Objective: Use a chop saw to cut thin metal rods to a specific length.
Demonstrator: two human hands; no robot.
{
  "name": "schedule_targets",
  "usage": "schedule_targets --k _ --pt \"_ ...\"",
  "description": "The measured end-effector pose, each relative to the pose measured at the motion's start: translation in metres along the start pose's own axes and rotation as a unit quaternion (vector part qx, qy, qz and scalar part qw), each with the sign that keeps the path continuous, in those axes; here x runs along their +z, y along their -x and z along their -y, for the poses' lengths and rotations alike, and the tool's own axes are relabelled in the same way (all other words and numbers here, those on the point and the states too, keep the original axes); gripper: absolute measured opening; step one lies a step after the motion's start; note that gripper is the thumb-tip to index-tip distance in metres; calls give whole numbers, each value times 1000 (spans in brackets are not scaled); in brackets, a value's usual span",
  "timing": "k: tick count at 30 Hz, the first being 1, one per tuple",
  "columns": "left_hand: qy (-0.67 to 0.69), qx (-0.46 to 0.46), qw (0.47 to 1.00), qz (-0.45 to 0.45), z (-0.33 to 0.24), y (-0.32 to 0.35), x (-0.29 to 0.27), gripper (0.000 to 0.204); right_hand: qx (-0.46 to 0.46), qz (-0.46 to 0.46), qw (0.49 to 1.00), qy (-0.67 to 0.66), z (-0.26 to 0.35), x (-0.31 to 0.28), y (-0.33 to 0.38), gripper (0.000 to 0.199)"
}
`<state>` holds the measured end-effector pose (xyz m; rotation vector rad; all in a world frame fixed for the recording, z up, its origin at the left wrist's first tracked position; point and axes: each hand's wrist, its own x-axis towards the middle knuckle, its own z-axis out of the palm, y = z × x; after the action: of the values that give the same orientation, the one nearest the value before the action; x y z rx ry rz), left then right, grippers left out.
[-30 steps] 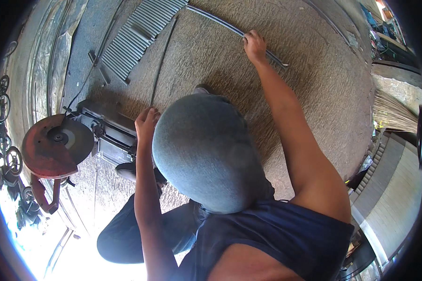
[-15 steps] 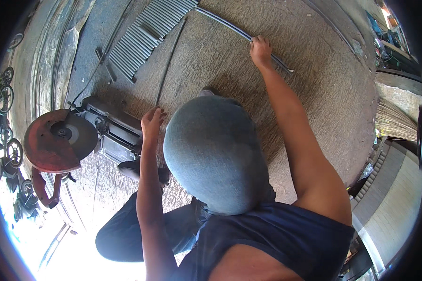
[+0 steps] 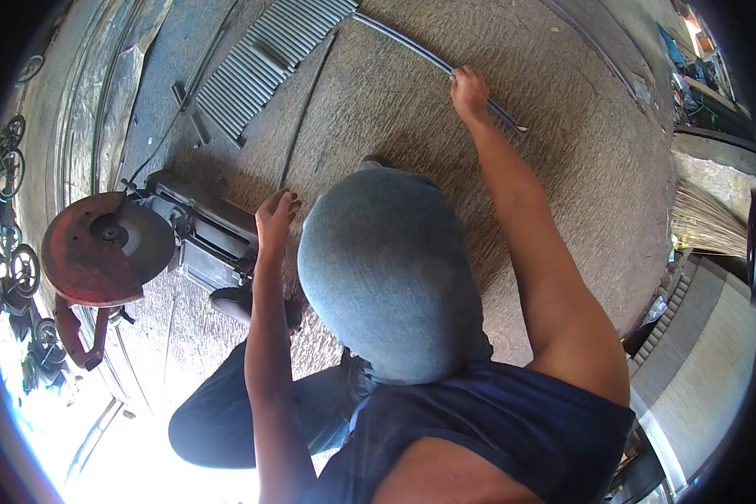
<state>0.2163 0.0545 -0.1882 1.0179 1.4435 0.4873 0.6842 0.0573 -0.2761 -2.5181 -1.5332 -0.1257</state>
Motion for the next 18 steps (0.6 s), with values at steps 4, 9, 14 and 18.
schedule_targets --k 4,9,14,18 --pt "-3 -9 1000 -7 1 -1 3 40 28 21 999 -27 3 -4 -4 15" --pt "-5 -7 1000 8 4 -1 4 39 41 37 998 -2 7 -6 -4 15" --pt "18 -5 1000 -3 6 1 1 38 53 29 998 -11 13 -7 -4 16" --pt "17 -6 1000 -10 9 1 -2 37 56 42 998 3 17 -8 -3 18"
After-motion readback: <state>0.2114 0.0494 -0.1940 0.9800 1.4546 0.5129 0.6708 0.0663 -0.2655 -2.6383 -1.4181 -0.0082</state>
